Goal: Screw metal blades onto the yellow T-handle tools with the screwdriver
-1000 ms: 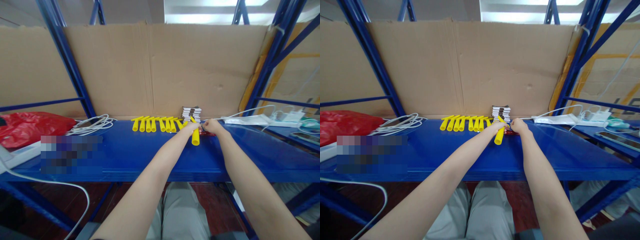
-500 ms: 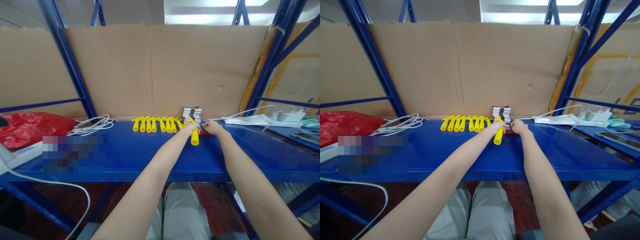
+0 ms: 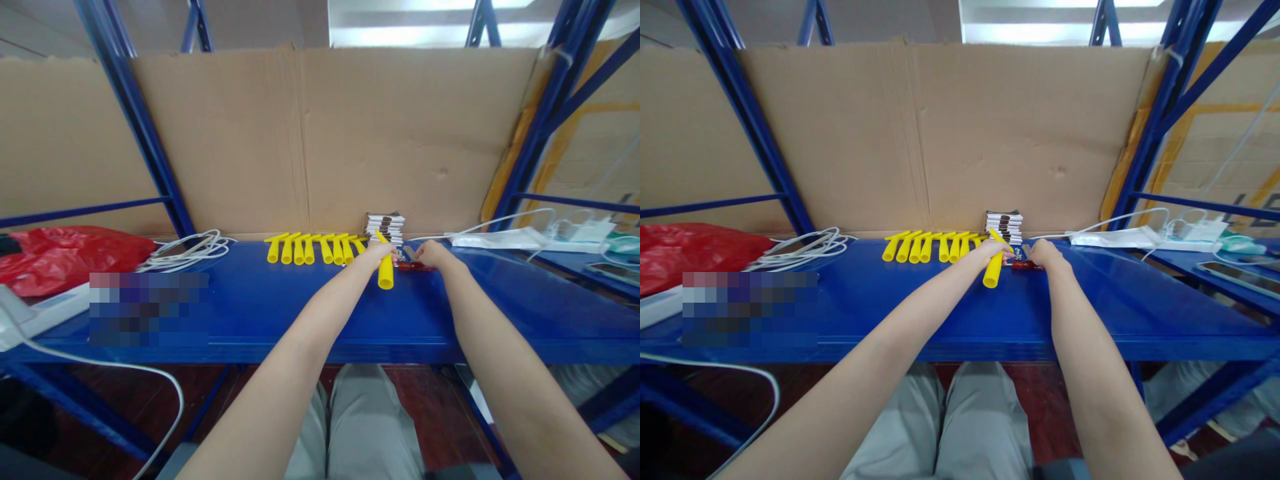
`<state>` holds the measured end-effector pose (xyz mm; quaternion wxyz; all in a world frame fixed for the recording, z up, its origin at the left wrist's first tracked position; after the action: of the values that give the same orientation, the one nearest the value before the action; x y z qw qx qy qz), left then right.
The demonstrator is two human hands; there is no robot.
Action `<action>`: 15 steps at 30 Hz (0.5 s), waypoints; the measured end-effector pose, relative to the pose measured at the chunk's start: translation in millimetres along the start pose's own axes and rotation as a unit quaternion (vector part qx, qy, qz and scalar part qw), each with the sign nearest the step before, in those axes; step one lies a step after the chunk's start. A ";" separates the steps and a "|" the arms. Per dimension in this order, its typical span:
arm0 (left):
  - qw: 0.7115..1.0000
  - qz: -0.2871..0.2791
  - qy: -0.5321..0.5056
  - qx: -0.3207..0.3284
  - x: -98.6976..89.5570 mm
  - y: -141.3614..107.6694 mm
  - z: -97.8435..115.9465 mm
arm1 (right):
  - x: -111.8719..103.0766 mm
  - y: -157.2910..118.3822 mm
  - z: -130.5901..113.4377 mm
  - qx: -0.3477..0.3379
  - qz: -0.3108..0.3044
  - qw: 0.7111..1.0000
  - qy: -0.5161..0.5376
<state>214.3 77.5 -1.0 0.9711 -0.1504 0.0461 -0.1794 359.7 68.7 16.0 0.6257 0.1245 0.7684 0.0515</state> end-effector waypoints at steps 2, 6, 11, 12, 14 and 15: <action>1.000 0.003 0.008 0.010 -9.3 -6.9 5.5 | -1.1 -5.2 -5.5 0.005 -0.033 0.999 -0.020; 0.977 0.066 0.158 0.125 -46.7 -29.5 34.3 | -6.1 -11.0 -15.1 -0.011 -0.061 0.997 -0.048; 0.884 0.170 0.384 0.208 -100.6 -61.3 56.5 | 0.1 -6.2 -15.9 -0.049 -0.083 0.994 -0.045; 0.864 0.191 0.414 0.213 -111.0 -66.9 57.9 | 1.0 -4.0 -14.7 -0.055 -0.078 0.995 -0.037; 0.816 0.229 0.470 0.247 -126.2 -79.5 61.6 | 2.5 0.0 -11.1 -0.057 -0.067 0.996 -0.021; 0.790 0.254 0.492 0.264 -133.0 -86.0 62.7 | 3.4 1.5 -9.0 -0.055 -0.064 0.996 -0.016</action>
<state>70.6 66.4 89.9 0.8297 0.2373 0.5049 0.0188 350.5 71.7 15.0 0.6457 0.0411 0.7607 0.0510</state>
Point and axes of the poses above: each hand's wrist, its own y-axis towards the middle knuckle, its own x-axis out of the palm, z = x × y, the point moved 9 cm from there along y, towards the middle knuckle, and after that the axes turned 7 degrees about -x, right-handed, at the moved point
